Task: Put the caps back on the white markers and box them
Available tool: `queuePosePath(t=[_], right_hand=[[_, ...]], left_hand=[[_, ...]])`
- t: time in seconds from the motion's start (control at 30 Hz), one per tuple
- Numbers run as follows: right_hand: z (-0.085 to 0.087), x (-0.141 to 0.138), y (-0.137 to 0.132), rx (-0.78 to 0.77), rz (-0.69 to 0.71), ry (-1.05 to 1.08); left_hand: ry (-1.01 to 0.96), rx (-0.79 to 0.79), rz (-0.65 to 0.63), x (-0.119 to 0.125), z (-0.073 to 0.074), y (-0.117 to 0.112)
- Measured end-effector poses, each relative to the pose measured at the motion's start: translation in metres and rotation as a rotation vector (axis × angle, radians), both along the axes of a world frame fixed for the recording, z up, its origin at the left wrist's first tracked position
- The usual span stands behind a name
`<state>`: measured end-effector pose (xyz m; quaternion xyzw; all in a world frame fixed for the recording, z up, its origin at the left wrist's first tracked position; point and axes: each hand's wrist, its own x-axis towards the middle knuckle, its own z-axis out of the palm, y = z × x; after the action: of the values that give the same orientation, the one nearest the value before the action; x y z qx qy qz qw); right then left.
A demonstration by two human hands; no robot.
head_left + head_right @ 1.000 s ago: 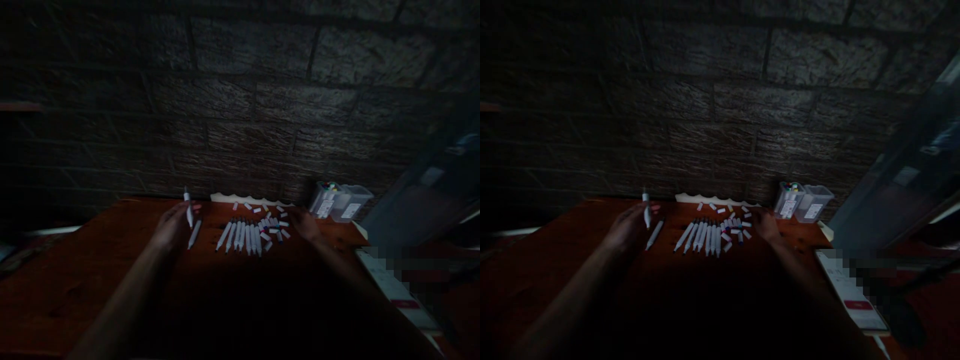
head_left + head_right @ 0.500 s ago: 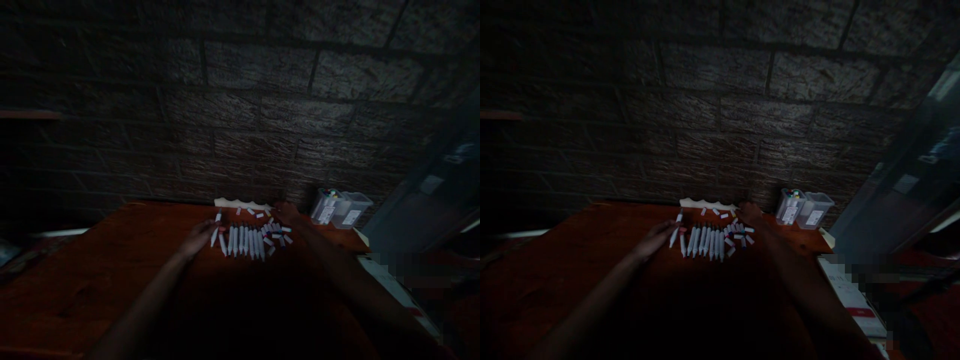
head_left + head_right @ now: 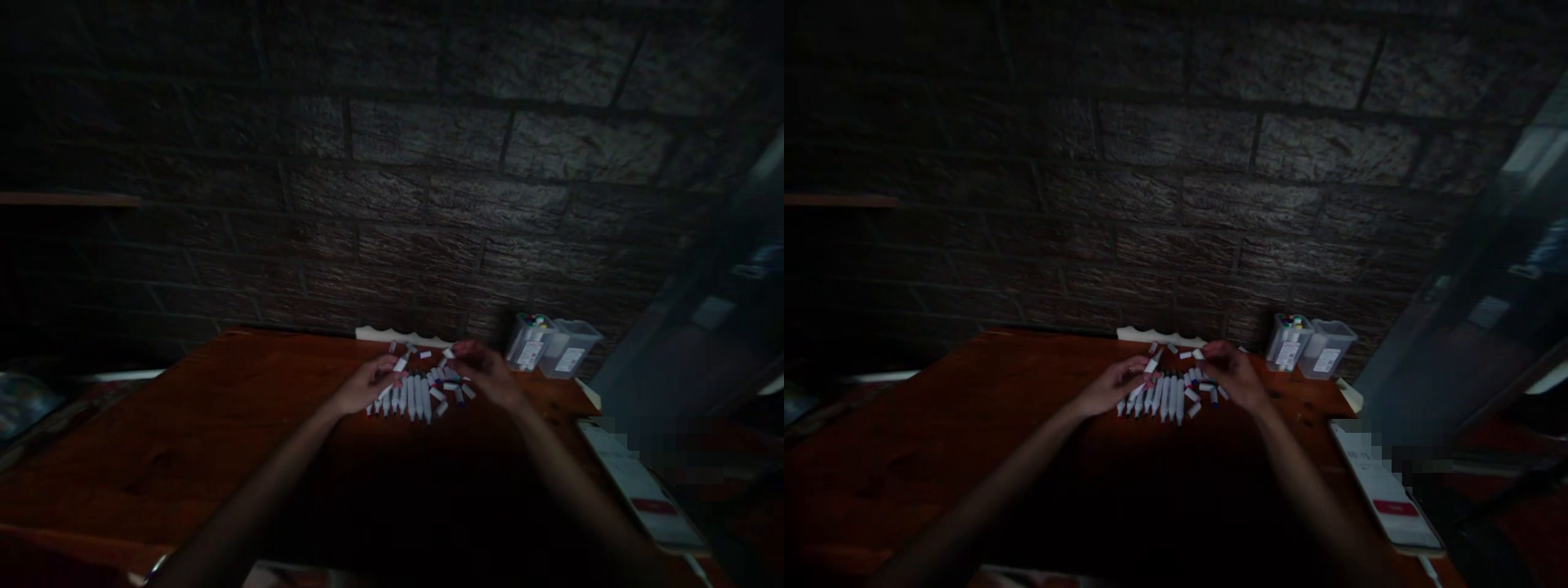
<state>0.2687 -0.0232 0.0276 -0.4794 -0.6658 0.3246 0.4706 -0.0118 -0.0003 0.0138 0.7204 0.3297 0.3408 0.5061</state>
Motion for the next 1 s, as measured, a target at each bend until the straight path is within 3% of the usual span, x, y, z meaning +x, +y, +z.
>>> queuePosePath(t=[0.07,0.17,0.43,0.63,0.7,0.8,0.87,1.0], right_hand=[[-0.002,0.001,-0.015,0.007,0.021,0.218],[-0.007,0.003,-0.022,-0.028,-0.041,0.333],[-0.019,-0.001,-0.024,-0.047,0.021,0.280],[-0.016,-0.013,-0.037,-0.008,0.113,0.187],[-0.012,-0.008,-0.034,0.011,0.093,0.138],[-0.006,0.003,-0.013,-0.024,-0.142,-0.133],[-0.005,0.005,0.009,-0.102,-0.254,-0.366],[-0.011,-0.007,0.049,-0.236,-0.297,-0.604]], left_hand=[[0.140,0.209,-0.039,0.015,0.005,0.000],[0.270,0.387,-0.020,0.032,0.009,-0.002],[0.347,0.422,0.003,0.040,0.010,-0.018],[0.383,0.386,0.040,0.040,0.005,-0.029],[0.328,0.324,0.110,0.038,0.002,-0.028],[0.096,0.199,0.188,0.032,0.003,-0.021],[-0.130,0.103,0.195,0.026,0.010,-0.014],[-0.479,-0.164,0.144,0.014,0.024,-0.004]])
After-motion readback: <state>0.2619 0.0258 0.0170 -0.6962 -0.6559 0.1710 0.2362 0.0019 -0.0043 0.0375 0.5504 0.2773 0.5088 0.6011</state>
